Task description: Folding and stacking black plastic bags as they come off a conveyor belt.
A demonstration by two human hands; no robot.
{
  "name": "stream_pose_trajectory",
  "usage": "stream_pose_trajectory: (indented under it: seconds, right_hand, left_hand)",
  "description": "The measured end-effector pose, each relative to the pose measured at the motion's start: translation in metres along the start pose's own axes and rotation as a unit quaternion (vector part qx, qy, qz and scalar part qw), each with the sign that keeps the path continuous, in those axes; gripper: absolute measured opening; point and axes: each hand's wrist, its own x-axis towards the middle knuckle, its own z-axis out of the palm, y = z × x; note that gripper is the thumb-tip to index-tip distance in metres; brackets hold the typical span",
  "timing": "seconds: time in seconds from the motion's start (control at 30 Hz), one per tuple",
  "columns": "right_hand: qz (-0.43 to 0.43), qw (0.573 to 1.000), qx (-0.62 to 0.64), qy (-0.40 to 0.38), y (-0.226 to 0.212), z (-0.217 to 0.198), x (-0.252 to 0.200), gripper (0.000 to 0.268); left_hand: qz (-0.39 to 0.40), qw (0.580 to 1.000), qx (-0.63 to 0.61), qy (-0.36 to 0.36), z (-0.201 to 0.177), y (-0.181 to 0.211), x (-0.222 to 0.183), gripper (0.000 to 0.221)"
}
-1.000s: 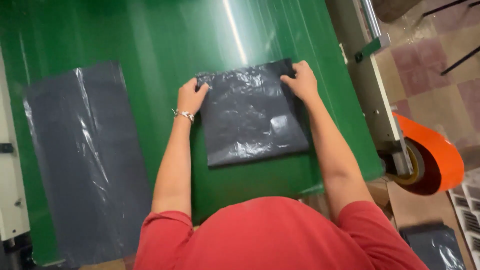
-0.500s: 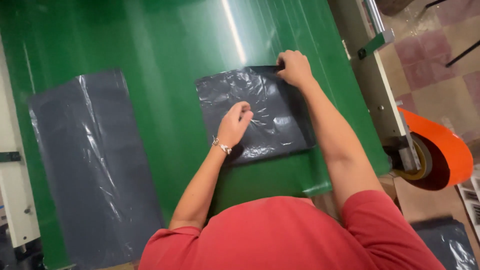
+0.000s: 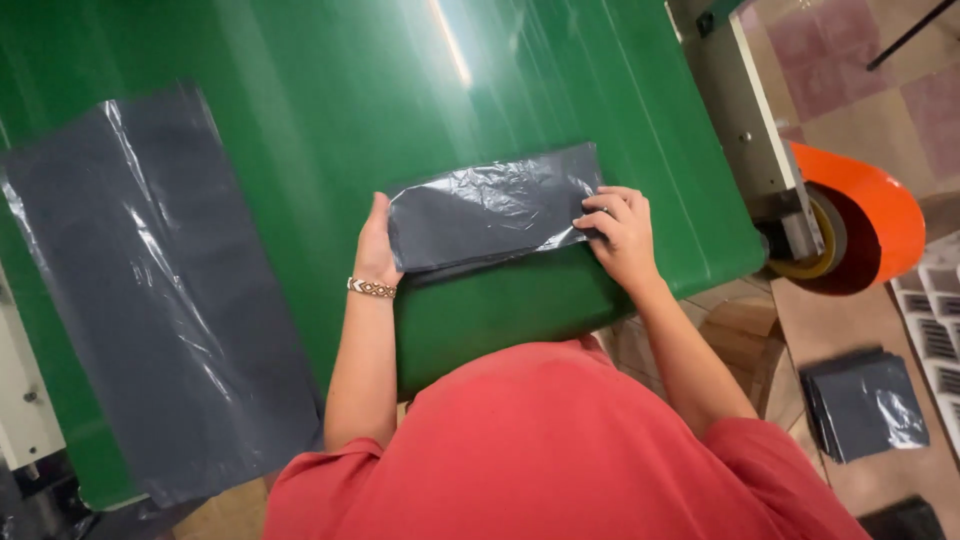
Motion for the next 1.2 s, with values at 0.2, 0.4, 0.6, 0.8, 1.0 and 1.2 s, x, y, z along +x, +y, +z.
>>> stream_pose_trajectory:
  seconds: [0.2, 0.4, 0.6, 0.8, 1.0, 1.2]
  right_hand:
    - [0.030, 0.998, -0.021, -0.059, 0.015, 0.001, -0.010, 0.024]
    - [-0.010, 0.996, -0.027, -0.082, -0.006, -0.010, 0.015, 0.031]
    - [-0.034, 0.993, 0.050, -0.106, -0.065, 0.102, 0.064, 0.075]
    - [-0.013, 0.976, -0.123, -0.177, -0.030, 0.082, 0.047, 0.089]
    - [0.095, 0.956, -0.185, -0.205, 0.007, 0.036, 0.040, 0.095]
    - [-0.085, 0.972, -0.003, -0.217, -0.078, 0.073, 0.023, 0.086]
  left_hand:
    - [0.200, 0.952, 0.228, 0.040, -0.032, -0.027, 0.012, 0.053]
    - [0.440, 0.458, 0.742, 0.214, 0.036, -0.027, -0.035, 0.072]
    - [0.372, 0.380, 0.847, 0.006, 0.113, -0.078, -0.013, 0.066]
    - [0.290, 0.417, 0.861, 0.017, 0.080, -0.052, -0.028, 0.093]
    - [0.340, 0.365, 0.864, -0.065, 0.018, -0.015, -0.074, 0.094]
    - [0.597, 0.138, 0.778, -0.137, -0.007, -0.034, -0.038, 0.021]
